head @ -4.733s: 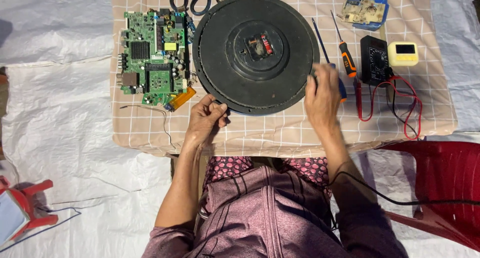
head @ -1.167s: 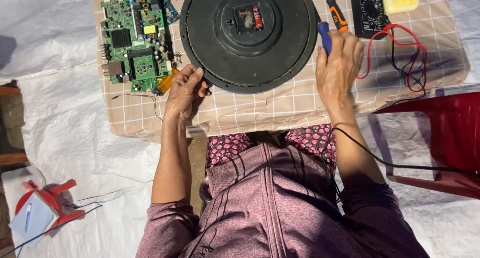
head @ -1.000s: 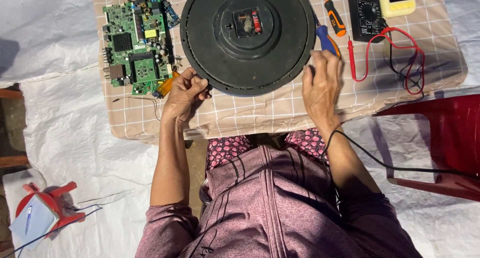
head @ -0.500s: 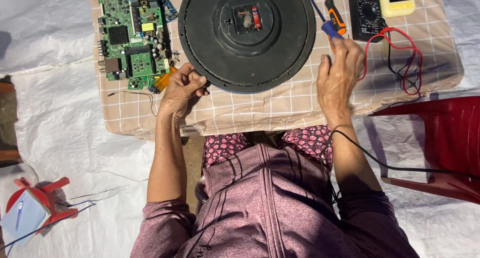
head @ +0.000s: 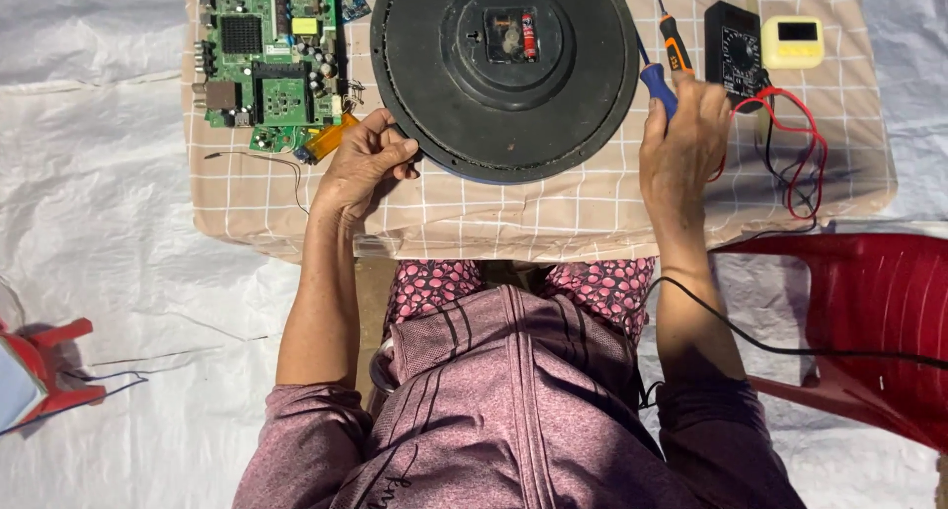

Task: Repairing a wall clock by opening the back cover using a screwdriver and inspecting the internal mechanism.

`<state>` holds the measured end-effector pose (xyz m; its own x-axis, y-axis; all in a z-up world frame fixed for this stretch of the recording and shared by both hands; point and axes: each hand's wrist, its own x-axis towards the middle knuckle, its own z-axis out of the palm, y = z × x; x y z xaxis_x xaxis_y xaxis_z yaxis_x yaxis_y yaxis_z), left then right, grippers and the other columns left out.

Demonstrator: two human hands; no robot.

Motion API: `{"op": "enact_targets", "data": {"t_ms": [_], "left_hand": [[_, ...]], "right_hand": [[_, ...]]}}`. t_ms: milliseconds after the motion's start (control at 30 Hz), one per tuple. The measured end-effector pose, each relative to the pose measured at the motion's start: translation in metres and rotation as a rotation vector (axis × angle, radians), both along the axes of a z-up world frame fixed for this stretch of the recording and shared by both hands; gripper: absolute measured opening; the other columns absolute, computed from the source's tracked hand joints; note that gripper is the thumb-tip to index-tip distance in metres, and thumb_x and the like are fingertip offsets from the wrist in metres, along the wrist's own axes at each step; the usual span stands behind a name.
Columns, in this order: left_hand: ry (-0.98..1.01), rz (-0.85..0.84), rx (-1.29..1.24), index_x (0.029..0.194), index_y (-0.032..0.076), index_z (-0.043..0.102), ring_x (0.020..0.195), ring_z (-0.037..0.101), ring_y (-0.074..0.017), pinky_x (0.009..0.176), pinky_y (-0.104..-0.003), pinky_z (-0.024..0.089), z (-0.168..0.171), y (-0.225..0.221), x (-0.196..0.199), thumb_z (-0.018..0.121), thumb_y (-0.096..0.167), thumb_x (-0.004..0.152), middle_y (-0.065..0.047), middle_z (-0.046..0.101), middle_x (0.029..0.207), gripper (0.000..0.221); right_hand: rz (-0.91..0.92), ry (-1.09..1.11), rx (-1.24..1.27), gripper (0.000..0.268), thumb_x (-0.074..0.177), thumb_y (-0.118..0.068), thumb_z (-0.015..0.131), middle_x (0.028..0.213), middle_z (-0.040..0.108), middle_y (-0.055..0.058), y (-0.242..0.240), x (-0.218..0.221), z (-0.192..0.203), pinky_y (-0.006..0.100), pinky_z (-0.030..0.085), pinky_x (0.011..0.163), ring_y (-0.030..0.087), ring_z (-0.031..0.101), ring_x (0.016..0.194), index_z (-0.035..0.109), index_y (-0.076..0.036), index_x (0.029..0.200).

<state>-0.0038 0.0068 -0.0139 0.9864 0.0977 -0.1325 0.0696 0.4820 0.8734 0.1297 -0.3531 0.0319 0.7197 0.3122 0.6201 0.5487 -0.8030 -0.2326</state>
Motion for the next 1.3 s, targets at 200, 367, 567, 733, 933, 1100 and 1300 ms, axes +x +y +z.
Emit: {"op": "enact_targets", "data": {"t_ms": [200, 367, 567, 733, 933, 1100, 1300], "left_hand": [[-0.022, 0.087, 0.220, 0.130, -0.007, 0.060, 0.052, 0.066, -0.0111, 0.063, -0.034, 0.067, -0.034, 0.006, 0.007, 0.077, 0.000, 0.091, -0.012, 0.067, 0.076, 0.042], [-0.027, 0.089, 0.226, 0.128, -0.006, 0.060, 0.052, 0.065, -0.0102, 0.063, -0.033, 0.066, -0.028, 0.004, 0.006, 0.076, 0.000, 0.092, -0.011, 0.066, 0.075, 0.040], [-0.026, 0.090, 0.204, 0.125, -0.006, 0.061, 0.051, 0.065, -0.0101, 0.062, -0.033, 0.066, -0.028, 0.005, 0.007, 0.075, -0.001, 0.092, -0.011, 0.065, 0.075, 0.037], [-0.042, 0.112, 0.208, 0.122, -0.005, 0.062, 0.051, 0.064, -0.0094, 0.060, -0.029, 0.063, -0.013, -0.006, 0.001, 0.075, 0.000, 0.092, -0.010, 0.064, 0.073, 0.032], [0.003, 0.127, 0.193, 0.115, -0.002, 0.062, 0.050, 0.065, -0.0105, 0.056, -0.025, 0.059, -0.007, -0.018, -0.008, 0.074, 0.005, 0.094, -0.011, 0.066, 0.073, 0.025], [0.056, 0.122, 0.115, 0.114, 0.000, 0.066, 0.053, 0.068, -0.0110, 0.059, -0.026, 0.061, -0.005, -0.024, -0.014, 0.072, 0.012, 0.096, -0.010, 0.068, 0.074, 0.022], [0.100, 0.140, 0.064, 0.114, -0.002, 0.066, 0.055, 0.069, -0.0118, 0.062, -0.030, 0.065, 0.010, -0.024, -0.011, 0.071, 0.016, 0.097, -0.010, 0.069, 0.076, 0.025]], "right_hand": [[0.060, 0.174, 0.205, 0.041, 0.099, 0.005, 0.070, 0.120, 0.051, 0.014, 0.018, -0.006, -0.033, 0.048, 0.053, 0.089, 0.037, 0.064, 0.106, 0.054, -0.007, 0.134], [0.052, 0.254, 0.156, 0.043, 0.103, -0.003, 0.068, 0.122, 0.051, 0.016, 0.022, -0.004, -0.053, 0.054, 0.051, 0.094, 0.043, 0.065, 0.111, 0.048, -0.008, 0.141], [0.040, 0.252, 0.169, 0.039, 0.107, -0.009, 0.062, 0.125, 0.053, 0.014, 0.021, 0.000, -0.066, 0.054, 0.048, 0.097, 0.040, 0.065, 0.115, 0.046, -0.011, 0.142], [0.054, 0.284, 0.227, 0.036, 0.109, -0.014, 0.058, 0.132, 0.051, 0.016, 0.027, 0.006, -0.061, 0.057, 0.049, 0.099, 0.043, 0.063, 0.118, 0.046, -0.012, 0.143], [0.027, 0.271, 0.236, 0.034, 0.110, -0.015, 0.056, 0.132, 0.053, 0.015, 0.022, 0.012, -0.069, 0.058, 0.047, 0.099, 0.039, 0.063, 0.120, 0.047, -0.012, 0.143], [0.073, 0.208, 0.310, 0.032, 0.112, -0.019, 0.052, 0.124, 0.056, 0.018, 0.024, 0.006, -0.063, 0.053, 0.050, 0.097, 0.044, 0.064, 0.114, 0.050, -0.010, 0.143], [0.053, 0.164, 0.308, 0.034, 0.108, -0.016, 0.057, 0.117, 0.060, 0.019, 0.023, 0.004, -0.066, 0.053, 0.052, 0.092, 0.045, 0.066, 0.109, 0.053, -0.009, 0.142]]}}
